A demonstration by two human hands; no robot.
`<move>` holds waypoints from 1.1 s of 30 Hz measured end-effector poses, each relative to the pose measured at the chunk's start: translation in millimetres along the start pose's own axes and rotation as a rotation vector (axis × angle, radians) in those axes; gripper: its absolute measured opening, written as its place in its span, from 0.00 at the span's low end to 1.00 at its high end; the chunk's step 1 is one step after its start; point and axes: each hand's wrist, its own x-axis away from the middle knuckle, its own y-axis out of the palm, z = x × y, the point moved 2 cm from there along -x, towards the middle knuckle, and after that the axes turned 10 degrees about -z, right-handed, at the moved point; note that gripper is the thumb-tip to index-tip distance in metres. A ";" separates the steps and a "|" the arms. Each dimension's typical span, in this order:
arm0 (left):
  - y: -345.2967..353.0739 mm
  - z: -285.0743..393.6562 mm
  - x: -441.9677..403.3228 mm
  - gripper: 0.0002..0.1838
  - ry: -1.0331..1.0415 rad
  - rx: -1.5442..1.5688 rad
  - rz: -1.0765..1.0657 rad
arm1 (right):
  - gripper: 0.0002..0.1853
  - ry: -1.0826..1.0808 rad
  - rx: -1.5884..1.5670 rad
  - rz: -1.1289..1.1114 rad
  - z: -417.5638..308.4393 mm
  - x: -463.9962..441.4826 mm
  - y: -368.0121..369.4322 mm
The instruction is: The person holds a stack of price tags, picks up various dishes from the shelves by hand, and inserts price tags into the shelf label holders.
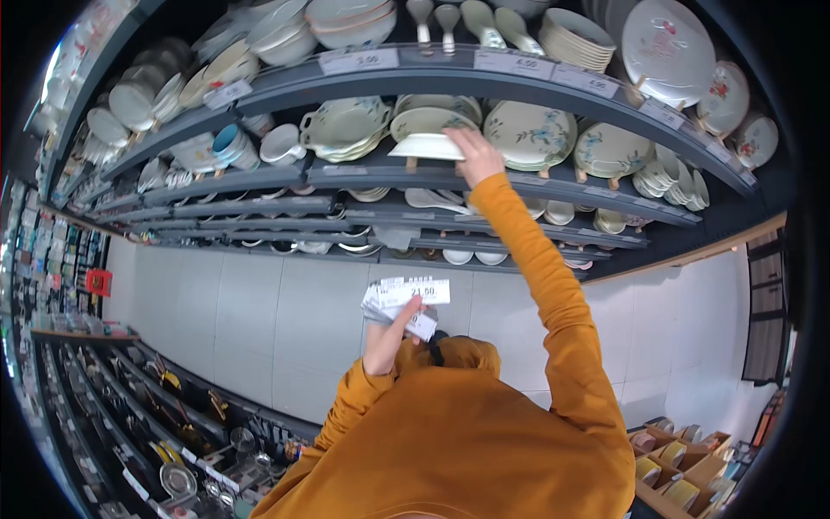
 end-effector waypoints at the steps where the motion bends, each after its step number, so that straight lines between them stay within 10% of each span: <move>1: 3.3 11.3 1.1 0.10 -0.005 0.017 0.023 | 0.28 -0.049 0.036 0.010 3.7 -1.1 1.4; 18: 2.8 45.1 0.9 0.10 0.107 0.054 -0.003 | 0.22 -0.026 -0.061 0.252 -16.2 18.9 -60.9; 21: 4.8 51.2 3.0 0.10 0.129 0.067 -0.003 | 0.18 0.034 -0.293 0.419 -14.9 37.4 -62.5; 27: 3.7 55.4 7.3 0.10 0.094 0.028 -0.003 | 0.16 0.894 -1.133 0.624 -20.6 77.9 -52.6; 33: 10.6 60.1 11.1 0.09 0.082 0.042 0.044 | 0.27 0.837 -2.109 0.284 -27.3 129.0 -8.6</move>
